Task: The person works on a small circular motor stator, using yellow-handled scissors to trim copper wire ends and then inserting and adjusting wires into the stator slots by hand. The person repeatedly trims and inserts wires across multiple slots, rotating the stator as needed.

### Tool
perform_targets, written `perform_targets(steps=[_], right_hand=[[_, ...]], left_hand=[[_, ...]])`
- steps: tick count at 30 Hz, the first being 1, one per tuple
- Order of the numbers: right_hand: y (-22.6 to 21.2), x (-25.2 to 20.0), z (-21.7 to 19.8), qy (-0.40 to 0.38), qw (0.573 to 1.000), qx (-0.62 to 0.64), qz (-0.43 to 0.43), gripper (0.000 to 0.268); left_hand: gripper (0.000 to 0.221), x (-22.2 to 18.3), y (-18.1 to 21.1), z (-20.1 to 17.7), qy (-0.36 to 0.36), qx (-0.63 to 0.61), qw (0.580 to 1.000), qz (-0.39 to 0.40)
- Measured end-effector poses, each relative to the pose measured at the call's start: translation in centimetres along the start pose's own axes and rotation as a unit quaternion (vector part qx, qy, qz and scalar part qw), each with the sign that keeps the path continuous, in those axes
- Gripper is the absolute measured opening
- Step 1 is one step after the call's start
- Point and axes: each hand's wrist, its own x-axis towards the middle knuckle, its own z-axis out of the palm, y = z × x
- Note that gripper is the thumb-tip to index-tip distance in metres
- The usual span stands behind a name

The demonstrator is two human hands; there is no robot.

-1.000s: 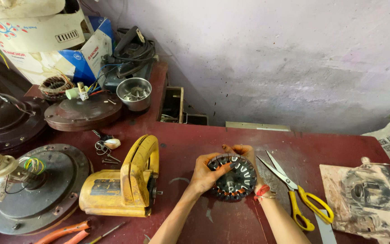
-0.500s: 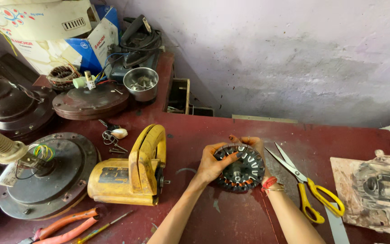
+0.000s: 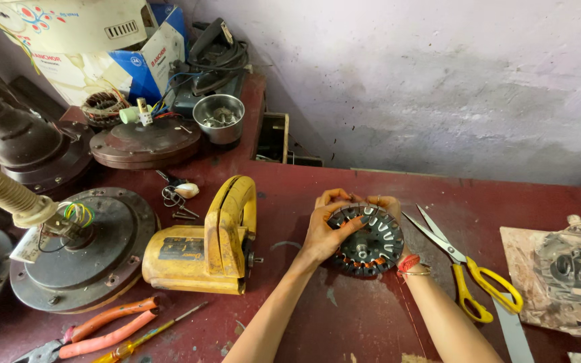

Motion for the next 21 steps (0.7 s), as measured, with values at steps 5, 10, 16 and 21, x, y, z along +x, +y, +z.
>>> perform_targets(steps=[5,10,16,21], right_hand=[[1.2,-0.6,-0.5,0.045,0.991,-0.119,-0.038,0.032],[5.9,0.4,-2.2,0.048,0.974,-0.118,-0.19,0.032],[8.8,-0.3,-4.6,0.029,0.983,-0.113,-0.138,0.044],[8.7,0.0,-4.4,0.033,0.964,-0.188,-0.186,0.043]], left_hand=[[0.033,0.0,0.2,0.0,0.006,-0.002,1.0,0.028],[0.033,-0.1,1.6,-0.1,-0.017,-0.04,0.999,0.024],[0.06,-0.4,2.8,0.2,0.0,-0.07,0.996,-0.053],[0.035,-0.2,2.7,0.0,-0.023,-0.04,0.994,-0.097]])
